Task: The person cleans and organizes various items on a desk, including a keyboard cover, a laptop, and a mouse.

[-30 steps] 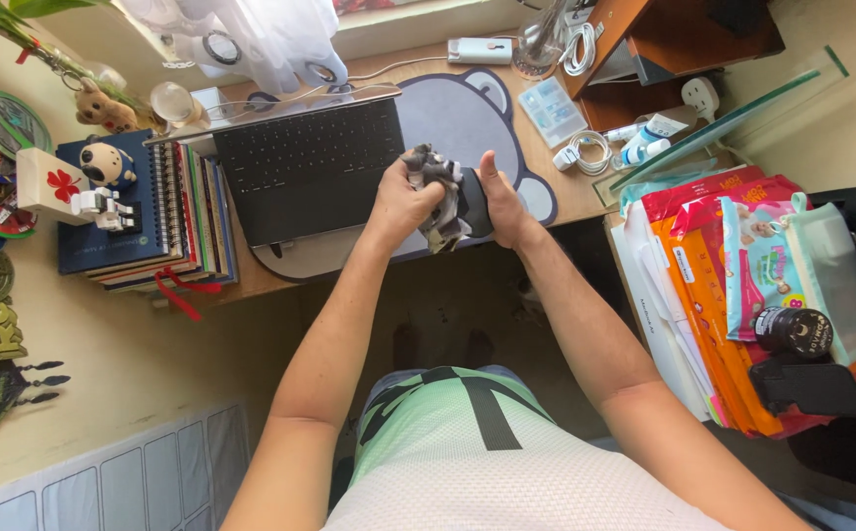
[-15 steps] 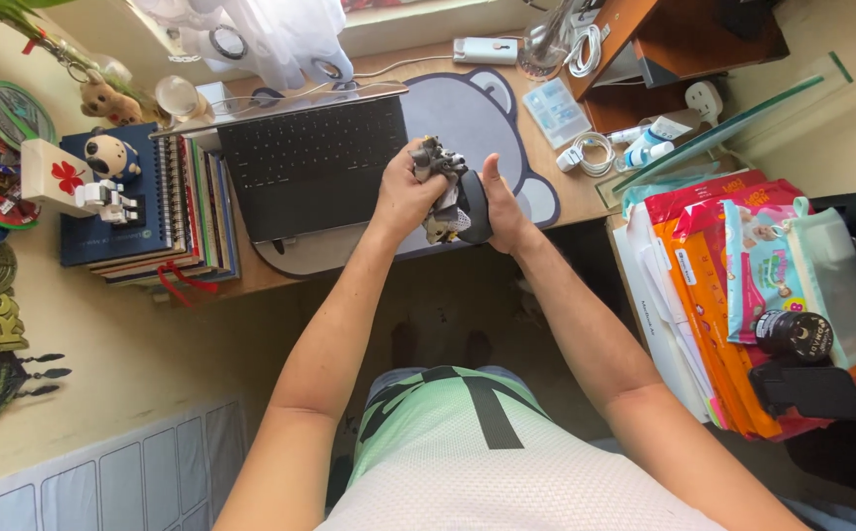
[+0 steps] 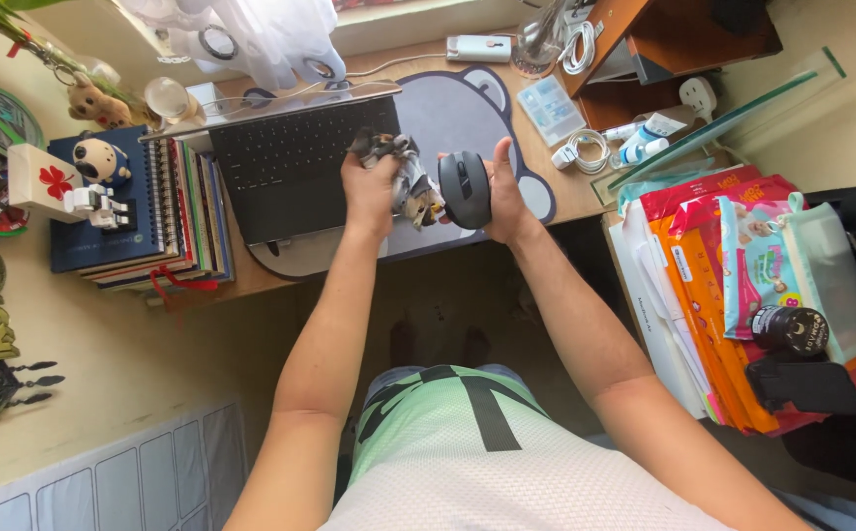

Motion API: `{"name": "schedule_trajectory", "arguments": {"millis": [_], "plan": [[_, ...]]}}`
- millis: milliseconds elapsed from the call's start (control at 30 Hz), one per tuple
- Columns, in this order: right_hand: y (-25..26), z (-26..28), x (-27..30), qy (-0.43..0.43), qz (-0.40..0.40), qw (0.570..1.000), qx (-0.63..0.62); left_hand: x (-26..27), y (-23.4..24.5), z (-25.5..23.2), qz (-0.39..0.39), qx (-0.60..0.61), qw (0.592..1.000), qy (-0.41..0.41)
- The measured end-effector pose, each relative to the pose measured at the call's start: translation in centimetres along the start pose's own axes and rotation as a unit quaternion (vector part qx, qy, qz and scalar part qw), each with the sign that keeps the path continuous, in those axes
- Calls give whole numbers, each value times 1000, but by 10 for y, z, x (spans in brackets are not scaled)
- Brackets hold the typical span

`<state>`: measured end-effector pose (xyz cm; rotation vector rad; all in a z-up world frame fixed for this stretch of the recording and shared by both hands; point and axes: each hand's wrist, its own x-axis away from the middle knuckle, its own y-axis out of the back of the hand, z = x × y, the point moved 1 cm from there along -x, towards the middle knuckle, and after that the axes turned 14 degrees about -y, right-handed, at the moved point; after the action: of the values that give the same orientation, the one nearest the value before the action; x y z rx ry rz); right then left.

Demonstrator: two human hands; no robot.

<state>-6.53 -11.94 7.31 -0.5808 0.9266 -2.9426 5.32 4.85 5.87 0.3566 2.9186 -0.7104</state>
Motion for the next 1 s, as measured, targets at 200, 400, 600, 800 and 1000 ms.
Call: {"name": "schedule_trajectory", "arguments": {"millis": [200, 400, 600, 800, 1000], "plan": [[6, 1, -10, 11, -9, 1000, 19, 17, 16, -13, 11, 23, 992, 121], [4, 0, -11, 0, -25, 1000, 1, 30, 20, -11, 5, 43, 987, 156], [7, 2, -12, 9, -33, 999, -11, 38, 13, -42, 40, 11, 975, 217], [5, 3, -10, 27, -75, 995, 63, 42, -14, -40, 201, -230, 952, -31], [-2, 3, -4, 85, -133, 972, 175, 43, -44, -61, 158, -330, 925, -106]]}}
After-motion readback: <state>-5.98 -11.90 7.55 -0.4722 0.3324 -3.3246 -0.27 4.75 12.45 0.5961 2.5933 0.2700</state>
